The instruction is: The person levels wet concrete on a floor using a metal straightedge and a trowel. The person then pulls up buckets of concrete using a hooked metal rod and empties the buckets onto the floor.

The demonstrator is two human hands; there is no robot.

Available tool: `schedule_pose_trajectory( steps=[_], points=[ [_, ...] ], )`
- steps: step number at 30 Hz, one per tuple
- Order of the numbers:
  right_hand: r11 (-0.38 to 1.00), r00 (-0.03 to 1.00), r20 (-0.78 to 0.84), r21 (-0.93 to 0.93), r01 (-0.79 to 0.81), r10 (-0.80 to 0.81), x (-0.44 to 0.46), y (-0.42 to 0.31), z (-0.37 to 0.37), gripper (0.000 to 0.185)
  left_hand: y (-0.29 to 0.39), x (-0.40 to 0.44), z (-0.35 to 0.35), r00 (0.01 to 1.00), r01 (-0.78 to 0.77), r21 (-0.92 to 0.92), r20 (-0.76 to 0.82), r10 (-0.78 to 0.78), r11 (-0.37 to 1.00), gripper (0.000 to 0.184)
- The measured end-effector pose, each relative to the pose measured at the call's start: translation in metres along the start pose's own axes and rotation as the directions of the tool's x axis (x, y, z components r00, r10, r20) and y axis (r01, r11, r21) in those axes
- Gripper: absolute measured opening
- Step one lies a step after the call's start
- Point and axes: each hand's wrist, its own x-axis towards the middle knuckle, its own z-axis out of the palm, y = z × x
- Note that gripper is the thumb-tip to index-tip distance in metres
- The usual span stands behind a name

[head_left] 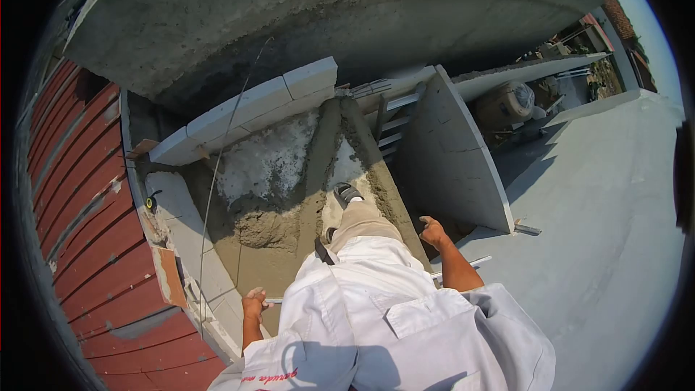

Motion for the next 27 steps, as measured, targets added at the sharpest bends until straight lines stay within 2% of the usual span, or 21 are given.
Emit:
schedule_pose_trajectory(
  steps=[1, 2, 3, 5, 8, 14, 18, 21, 23, 27],
  points=[
    [0.997, 0.999, -0.011, 0.062, 0.049, -0.048, -0.019, -0.029, -0.02, 0.046, -0.019, 0.006, -0.002, 1.0, 0.008, -0.084, 0.006, -0.008, 0.996, 0.045],
    [0.994, 0.998, 0.037, 0.104, -0.046, 0.042, -0.023, -0.052, -0.033, 0.053, -0.016, -0.011, 0.005, 0.998, 0.05, -0.067, -0.038, -0.052, 0.997, 0.054],
    [0.979, 0.987, 0.079, 0.136, -0.152, 0.142, -0.02, -0.068, -0.042, 0.061, -0.038, -0.007, 0.003, 0.999, 0.01, -0.086, -0.039, -0.013, 0.996, 0.063],
    [0.981, 0.986, 0.079, 0.111, -0.157, 0.148, -0.004, -0.077, -0.051, 0.057, -0.065, -0.013, 0.008, 0.997, 0.022, -0.12, -0.072, -0.031, 0.993, 0.066],
    [0.992, 0.989, 0.091, 0.035, -0.12, 0.116, 0.008, -0.118, -0.064, 0.051, -0.107, -0.031, 0.016, 0.989, 0.056, -0.294, -0.113, -0.093, 0.954, 0.066],
    [0.985, 0.981, 0.169, -0.127, 0.113, -0.09, 0.053, -0.211, -0.064, 0.046, -0.193, -0.064, 0.058, 0.966, 0.1, -0.549, -0.147, -0.213, 0.83, 0.061],
    [0.946, 0.927, 0.283, -0.136, 0.294, -0.247, 0.104, -0.254, -0.048, 0.043, -0.241, -0.074, 0.101, 0.938, 0.129, -0.668, -0.157, -0.308, 0.733, 0.059],
    [0.913, 0.89, 0.366, -0.193, 0.359, -0.273, 0.105, -0.308, -0.026, 0.044, -0.248, -0.083, 0.128, 0.907, 0.197, -0.68, -0.147, -0.395, 0.706, 0.059],
    [0.9, 0.852, 0.44, -0.185, 0.395, -0.283, 0.114, -0.334, -0.014, 0.047, -0.23, -0.103, 0.142, 0.918, 0.18, -0.728, -0.118, -0.38, 0.662, 0.056],
    [0.827, 0.818, 0.528, -0.338, 0.449, -0.228, 0.136, -0.385, -0.002, 0.046, -0.198, -0.134, 0.182, 0.917, 0.151, -0.806, -0.101, -0.385, 0.572, 0.054]
  ],
)
